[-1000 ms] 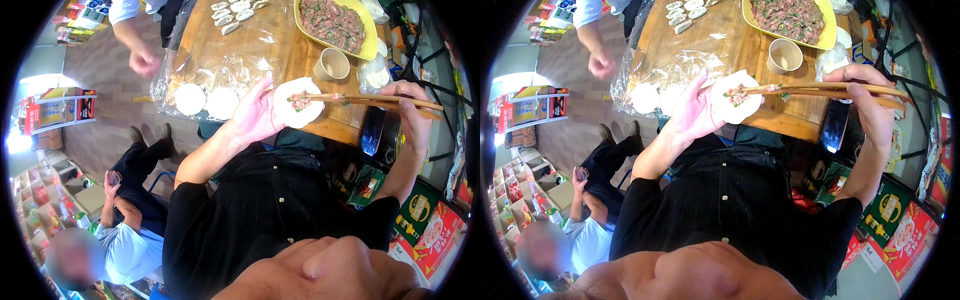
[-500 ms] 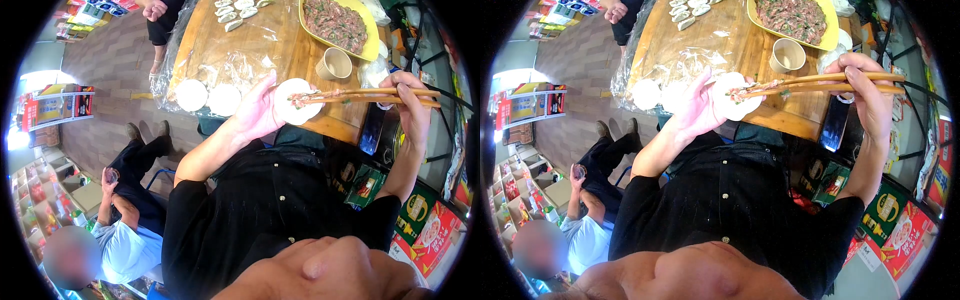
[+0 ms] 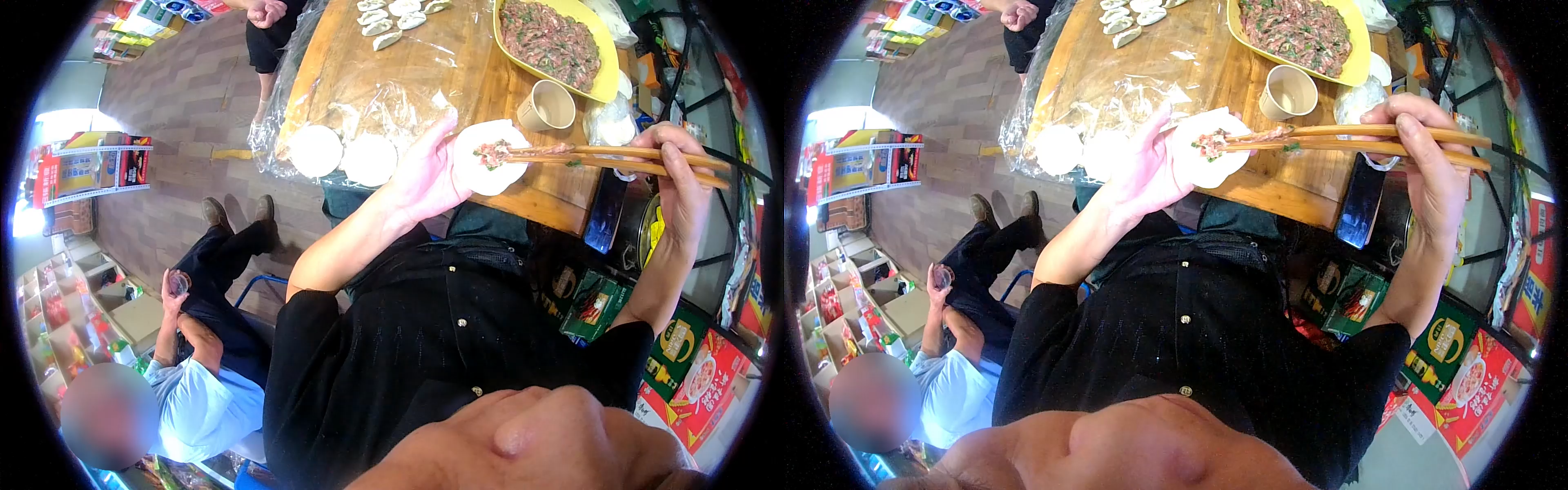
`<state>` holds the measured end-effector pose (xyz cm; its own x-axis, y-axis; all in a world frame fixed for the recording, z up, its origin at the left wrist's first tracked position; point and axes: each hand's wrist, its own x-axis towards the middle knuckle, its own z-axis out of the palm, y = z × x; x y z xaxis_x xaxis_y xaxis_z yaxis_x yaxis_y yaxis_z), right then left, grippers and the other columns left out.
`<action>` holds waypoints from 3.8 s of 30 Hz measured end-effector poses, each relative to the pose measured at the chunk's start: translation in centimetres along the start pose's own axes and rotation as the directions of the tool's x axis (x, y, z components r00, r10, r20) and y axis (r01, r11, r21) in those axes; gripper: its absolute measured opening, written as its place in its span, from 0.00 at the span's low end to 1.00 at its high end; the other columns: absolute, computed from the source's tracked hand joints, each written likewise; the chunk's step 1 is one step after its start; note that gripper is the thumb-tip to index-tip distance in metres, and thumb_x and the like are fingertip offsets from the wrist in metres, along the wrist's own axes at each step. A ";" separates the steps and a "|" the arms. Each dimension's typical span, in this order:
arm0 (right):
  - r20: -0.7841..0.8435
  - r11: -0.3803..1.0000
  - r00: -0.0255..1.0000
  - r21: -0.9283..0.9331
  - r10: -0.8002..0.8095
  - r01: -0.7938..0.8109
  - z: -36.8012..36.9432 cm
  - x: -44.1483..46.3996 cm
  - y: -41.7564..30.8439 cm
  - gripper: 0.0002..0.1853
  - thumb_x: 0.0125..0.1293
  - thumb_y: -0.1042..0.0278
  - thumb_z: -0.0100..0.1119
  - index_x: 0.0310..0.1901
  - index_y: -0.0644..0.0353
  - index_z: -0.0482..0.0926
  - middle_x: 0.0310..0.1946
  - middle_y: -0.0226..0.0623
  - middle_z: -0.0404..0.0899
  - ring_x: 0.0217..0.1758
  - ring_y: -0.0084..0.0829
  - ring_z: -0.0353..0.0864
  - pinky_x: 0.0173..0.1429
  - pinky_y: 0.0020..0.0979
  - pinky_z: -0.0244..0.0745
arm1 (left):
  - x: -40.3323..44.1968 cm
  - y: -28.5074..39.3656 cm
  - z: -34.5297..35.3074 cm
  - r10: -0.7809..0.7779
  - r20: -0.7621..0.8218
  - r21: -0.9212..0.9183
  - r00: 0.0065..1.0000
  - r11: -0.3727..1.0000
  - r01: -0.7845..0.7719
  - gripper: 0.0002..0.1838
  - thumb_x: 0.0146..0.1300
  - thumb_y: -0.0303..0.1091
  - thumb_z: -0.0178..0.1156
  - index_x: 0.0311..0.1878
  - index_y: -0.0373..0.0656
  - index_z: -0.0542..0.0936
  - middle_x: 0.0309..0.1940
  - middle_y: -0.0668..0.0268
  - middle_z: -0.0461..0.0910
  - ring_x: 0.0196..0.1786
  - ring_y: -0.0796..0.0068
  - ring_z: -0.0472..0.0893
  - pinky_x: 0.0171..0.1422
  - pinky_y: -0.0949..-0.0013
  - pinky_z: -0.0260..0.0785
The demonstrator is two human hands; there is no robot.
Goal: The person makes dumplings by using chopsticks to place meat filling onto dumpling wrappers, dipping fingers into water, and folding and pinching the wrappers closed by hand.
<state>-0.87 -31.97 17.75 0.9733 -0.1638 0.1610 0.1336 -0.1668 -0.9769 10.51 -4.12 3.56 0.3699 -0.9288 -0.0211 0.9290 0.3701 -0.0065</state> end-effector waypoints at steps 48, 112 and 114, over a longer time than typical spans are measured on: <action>-0.011 0.872 0.921 0.329 0.388 -0.363 5.5 -0.3 7.3 0.14 0.72 0.62 0.52 0.46 0.67 0.77 0.37 0.42 0.80 0.37 0.24 0.82 0.35 0.19 0.82 | -1.3 -1.3 0.8 0.004 -0.052 0.416 0.999 0.909 0.018 0.44 0.71 0.65 0.29 0.68 0.28 0.61 0.67 0.48 0.66 0.69 0.54 0.67 0.75 0.59 0.55; -0.176 0.980 0.984 0.200 0.021 0.015 0.9 -3.4 5.2 0.11 0.70 0.68 0.53 0.45 0.68 0.77 0.43 0.47 0.80 0.49 0.36 0.79 0.57 0.38 0.74 | -1.1 -0.2 0.5 0.019 -0.012 0.177 1.000 0.984 -0.017 0.42 0.72 0.62 0.22 0.70 0.31 0.57 0.67 0.37 0.61 0.71 0.45 0.63 0.76 0.54 0.54; -0.195 0.985 0.981 0.169 0.012 0.022 1.5 -3.2 5.0 0.11 0.70 0.68 0.53 0.44 0.69 0.77 0.43 0.48 0.80 0.49 0.36 0.79 0.58 0.38 0.73 | -1.1 -0.3 0.8 0.032 -0.041 0.166 0.999 0.986 -0.025 0.42 0.72 0.62 0.22 0.70 0.31 0.57 0.67 0.36 0.61 0.71 0.46 0.63 0.76 0.54 0.55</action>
<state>-3.01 -30.87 12.11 0.9196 -0.3524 0.1736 0.1841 -0.0036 -0.9829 9.84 -3.19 4.35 0.3985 -0.9150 -0.0626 0.9089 0.3849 0.1603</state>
